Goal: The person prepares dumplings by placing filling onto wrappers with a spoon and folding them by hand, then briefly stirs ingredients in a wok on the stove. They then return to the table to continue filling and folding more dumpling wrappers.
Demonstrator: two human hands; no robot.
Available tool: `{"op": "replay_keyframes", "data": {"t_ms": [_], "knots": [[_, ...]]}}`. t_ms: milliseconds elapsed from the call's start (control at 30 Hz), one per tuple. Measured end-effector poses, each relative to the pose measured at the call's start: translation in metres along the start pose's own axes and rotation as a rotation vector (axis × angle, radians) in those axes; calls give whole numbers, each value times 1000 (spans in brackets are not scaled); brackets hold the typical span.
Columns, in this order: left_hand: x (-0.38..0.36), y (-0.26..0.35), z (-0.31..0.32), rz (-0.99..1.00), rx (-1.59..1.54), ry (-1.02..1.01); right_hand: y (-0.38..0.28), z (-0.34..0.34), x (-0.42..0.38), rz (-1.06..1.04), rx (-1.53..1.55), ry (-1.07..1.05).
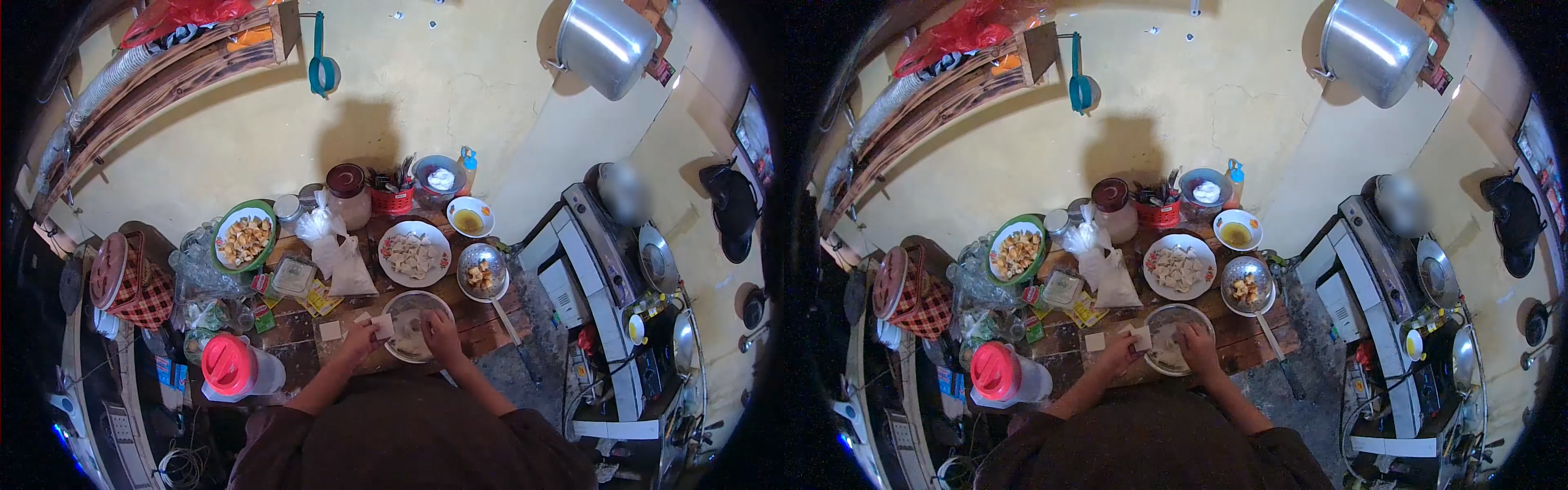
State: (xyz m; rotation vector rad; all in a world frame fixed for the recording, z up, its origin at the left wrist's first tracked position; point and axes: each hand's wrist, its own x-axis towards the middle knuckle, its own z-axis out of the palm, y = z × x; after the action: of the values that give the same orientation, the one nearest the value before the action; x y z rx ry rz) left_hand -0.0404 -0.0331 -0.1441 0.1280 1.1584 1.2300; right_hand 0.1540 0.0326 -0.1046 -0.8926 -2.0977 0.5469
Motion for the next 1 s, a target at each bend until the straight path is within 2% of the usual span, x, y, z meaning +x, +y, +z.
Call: {"op": "replay_keyframes", "data": {"t_ms": [100, 233, 400, 500, 633, 700, 800, 1000], "knots": [[1, -4, -3, 11, 17, -14, -7, 5, -1, 52, 77, 4], [4, -5, -6, 26, -65, -43, -1, 20, -13, 18, 98, -4], [13, -12, -14, 1, -145, -76, -24, 20, -16, 28, 132, -151], [12, -12, -13, 22, -99, -43, -24, 18, -16, -4, 236, -130], [8, -9, -7, 27, -61, -4, -17, 15, -17, 76, 148, -64], [10, -13, -8, 26, -43, -11, -14, 18, -24, -36, 49, -131], [7, -9, -5, 39, -27, -13, -15, 25, -30, -43, 64, -240], [7, -12, -3, 51, 19, 11, -29, 25, -24, -12, 183, -130]]}}
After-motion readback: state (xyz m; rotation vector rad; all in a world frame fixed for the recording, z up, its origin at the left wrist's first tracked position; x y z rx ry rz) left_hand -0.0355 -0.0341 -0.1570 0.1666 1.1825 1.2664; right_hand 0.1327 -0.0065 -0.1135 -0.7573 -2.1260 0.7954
